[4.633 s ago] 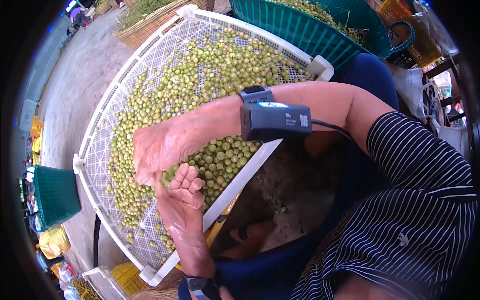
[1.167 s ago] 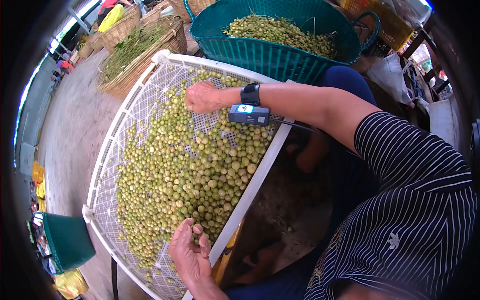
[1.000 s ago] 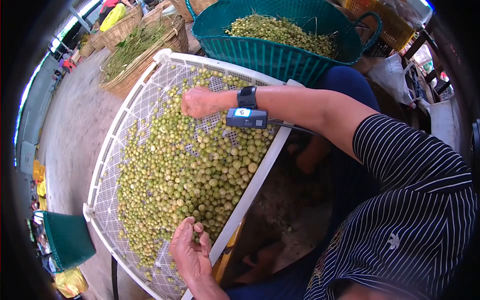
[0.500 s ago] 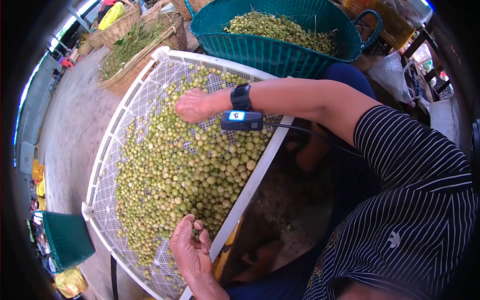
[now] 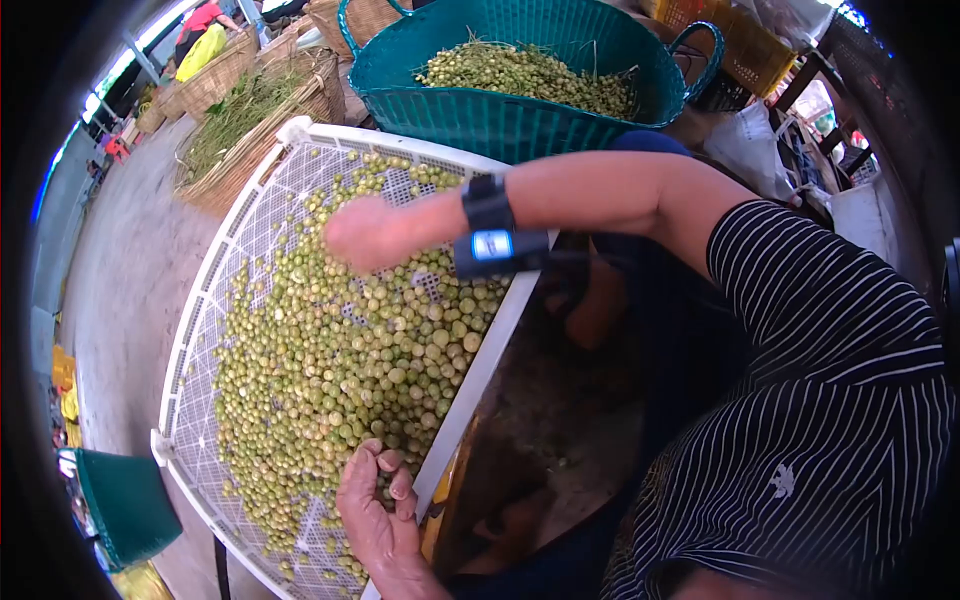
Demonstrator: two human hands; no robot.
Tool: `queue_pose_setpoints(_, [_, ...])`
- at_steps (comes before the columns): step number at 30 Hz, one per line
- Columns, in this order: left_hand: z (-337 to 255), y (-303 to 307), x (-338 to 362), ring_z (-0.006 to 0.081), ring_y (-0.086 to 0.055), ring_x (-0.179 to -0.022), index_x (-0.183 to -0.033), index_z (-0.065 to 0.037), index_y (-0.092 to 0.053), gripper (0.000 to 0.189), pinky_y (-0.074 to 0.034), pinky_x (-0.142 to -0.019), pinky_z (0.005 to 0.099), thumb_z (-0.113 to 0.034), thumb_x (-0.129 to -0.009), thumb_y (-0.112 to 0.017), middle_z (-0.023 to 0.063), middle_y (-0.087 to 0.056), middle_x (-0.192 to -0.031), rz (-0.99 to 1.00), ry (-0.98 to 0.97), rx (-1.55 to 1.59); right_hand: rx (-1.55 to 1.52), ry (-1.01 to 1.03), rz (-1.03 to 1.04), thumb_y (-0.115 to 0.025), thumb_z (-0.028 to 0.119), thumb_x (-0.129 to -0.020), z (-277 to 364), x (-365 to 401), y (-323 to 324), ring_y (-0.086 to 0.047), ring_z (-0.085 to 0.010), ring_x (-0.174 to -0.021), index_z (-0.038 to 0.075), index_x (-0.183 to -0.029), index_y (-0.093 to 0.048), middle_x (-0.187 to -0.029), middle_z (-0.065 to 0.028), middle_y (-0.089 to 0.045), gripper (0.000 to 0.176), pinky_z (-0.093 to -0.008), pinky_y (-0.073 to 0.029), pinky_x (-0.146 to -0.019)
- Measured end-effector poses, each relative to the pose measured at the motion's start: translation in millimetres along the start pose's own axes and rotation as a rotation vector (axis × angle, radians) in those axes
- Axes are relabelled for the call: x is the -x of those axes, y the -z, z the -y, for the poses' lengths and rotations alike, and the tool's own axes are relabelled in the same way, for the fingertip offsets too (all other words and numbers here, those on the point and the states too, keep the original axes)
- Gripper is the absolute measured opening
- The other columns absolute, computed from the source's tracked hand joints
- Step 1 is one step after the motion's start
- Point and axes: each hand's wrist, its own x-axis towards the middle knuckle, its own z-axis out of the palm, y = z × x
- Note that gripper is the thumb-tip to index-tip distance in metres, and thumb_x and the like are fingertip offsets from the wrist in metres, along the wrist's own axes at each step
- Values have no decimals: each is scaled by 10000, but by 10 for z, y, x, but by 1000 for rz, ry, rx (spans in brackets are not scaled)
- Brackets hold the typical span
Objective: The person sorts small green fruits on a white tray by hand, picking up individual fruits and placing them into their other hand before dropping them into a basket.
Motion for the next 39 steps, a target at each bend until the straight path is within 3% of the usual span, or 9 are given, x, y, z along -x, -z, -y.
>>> queue_pose_setpoints(4, [-31, -37, 56, 74, -401, -451, -944, -60, -507, 225, -273, -319, 180, -283, -926, -493, 18, -482, -682, -12, -12, 17, 67, -98, -94, -503, 29, -642, -705, 152, -123, -642, -341, -678, -66, -673, -609, -718, -233, -616, 146, -435, -518, -587])
queue_pose_setpoints(6, [-49, -54, 65, 71, -381, -431, -933, -69, -501, 239, -262, -314, 183, -308, -930, -485, 5, -461, -656, -27, -4, 17, 93, -211, 61, -522, 20, -655, -751, 278, -172, -636, -357, -818, -55, -815, -635, -893, -219, -634, 211, -416, -518, -671])
queue_pose_setpoints(10, [-104, -16, 76, 77, -373, -441, -918, -75, -495, 252, -245, -318, 186, -324, -937, -466, 5, -457, -668, -64, -42, 37, 12, -291, 154, -524, 31, -663, -974, 254, -18, -621, -377, -877, -85, -861, -620, -920, -237, -627, 249, -434, -500, -749])
queue_pose_setpoints(11, [-118, -5, 72, 78, -383, -460, -925, -74, -497, 240, -250, -326, 184, -311, -938, -465, 8, -462, -685, -75, -53, 39, 32, -317, 17, -540, 75, -657, -978, 358, -50, -630, -366, -774, -52, -747, -618, -801, -237, -629, 175, -445, -503, -690])
queue_pose_setpoints(17, [-194, 147, 17, 82, -422, -546, -957, -63, -507, 179, -266, -364, 172, -239, -922, -497, 23, -496, -757, -69, -44, 28, 16, -18, 202, -591, 89, -664, -320, 671, -211, -638, -331, -752, -13, -772, -618, -768, -174, -633, 152, -415, -524, -647])
queue_pose_setpoints(22, [-174, 86, -14, 80, -437, -589, -1035, -36, -509, 193, -274, -386, 162, -185, -913, -503, 36, -515, -794, -251, -100, -71, -9, 140, 27, -580, -9, -648, 495, 655, -523, -634, -279, -631, -15, -785, -605, -706, -158, -622, 139, -371, -519, -488])
queue_pose_setpoints(28, [-178, 277, -74, 74, -429, -563, -1052, -44, -503, 202, -276, -377, 167, -195, -919, -498, 37, -514, -776, -114, -108, -20, -151, 242, -136, -585, 17, -596, 953, 604, -472, -609, -265, -605, -8, -698, -602, -638, -132, -578, 106, -376, -478, -458])
queue_pose_setpoints(33, [-240, 166, 61, 72, -410, -516, -997, -53, -510, 239, -265, -354, 174, -282, -938, -472, 19, -491, -725, -112, -162, 30, -15, 6, 145, -537, 16, -676, 238, 470, 166, -631, -260, -741, -20, -801, -621, -771, -181, -613, 154, -397, -548, -609])
queue_pose_setpoints(39, [-240, 133, 62, 74, -396, -504, -979, -46, -530, 252, -248, -350, 182, -290, -924, -498, 3, -475, -704, -117, -139, 4, 64, -65, -61, -528, 114, -677, -800, 602, -57, -604, -330, -602, -28, -651, -609, -614, -204, -573, 166, -430, -483, -564])
